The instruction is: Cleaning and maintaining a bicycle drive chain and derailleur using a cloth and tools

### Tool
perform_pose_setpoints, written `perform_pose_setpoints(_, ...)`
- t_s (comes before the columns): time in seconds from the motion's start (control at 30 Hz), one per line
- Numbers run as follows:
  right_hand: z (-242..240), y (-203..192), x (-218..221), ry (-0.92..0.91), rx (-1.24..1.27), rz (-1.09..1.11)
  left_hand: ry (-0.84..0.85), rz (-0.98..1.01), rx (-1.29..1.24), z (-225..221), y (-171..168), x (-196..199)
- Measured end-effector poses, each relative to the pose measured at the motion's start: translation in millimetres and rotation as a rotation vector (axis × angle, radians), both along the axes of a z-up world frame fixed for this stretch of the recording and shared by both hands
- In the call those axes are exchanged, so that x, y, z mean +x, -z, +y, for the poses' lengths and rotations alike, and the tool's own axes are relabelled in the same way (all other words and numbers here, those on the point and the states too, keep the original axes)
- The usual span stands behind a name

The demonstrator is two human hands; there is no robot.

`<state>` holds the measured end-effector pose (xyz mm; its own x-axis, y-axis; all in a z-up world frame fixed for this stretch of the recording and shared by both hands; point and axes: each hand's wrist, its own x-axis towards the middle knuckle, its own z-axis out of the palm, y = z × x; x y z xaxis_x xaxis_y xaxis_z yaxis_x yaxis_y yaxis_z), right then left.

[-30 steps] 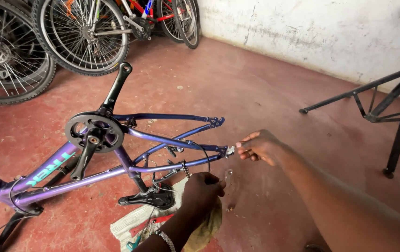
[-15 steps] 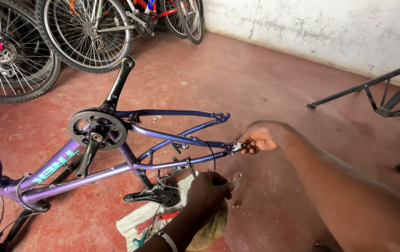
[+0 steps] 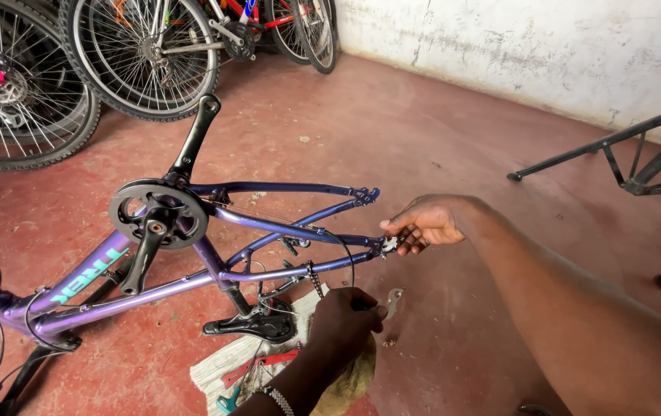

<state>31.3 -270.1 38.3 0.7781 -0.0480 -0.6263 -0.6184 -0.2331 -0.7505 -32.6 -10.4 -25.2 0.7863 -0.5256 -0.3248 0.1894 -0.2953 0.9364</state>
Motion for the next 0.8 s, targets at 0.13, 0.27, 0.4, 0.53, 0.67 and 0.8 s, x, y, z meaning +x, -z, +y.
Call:
perform_pose_setpoints(0.13,4.4,-3.6,-0.4,-0.046,-0.047,-0.045,0.009,-0.011,0.079,-0.3,3.1,0.5)
perform_pose_setpoints(0.27,7.8,-10.0,1.7,-0.105,-0.075,-0.056,0.005,-0.193,0.176,-2.9,10.7,6.5)
perform_pose_setpoints(0.4,10.5,-14.9,0.0,-0.127,-0.092,-0.039,-0.074,-0.285,0.11,-4.9,4.5,11.4)
perform_pose_setpoints(0.53,14.4,-20.3,2.9,-0.19,-0.148,-0.066,-0.156,-0.375,-0.071,-1.8,-17.9,22.0)
perform_pose_setpoints(0.67,7.8,-15.7,5.8,-0.238,-0.115,-0.073,-0.186,-0.438,-0.064,0.8,-31.6,29.3)
perform_pose_setpoints(0.8,3.5,-18.5,10.2,-0.298,-0.16,-0.07,-0.181,-0.393,-0.07,4.4,-36.4,27.8)
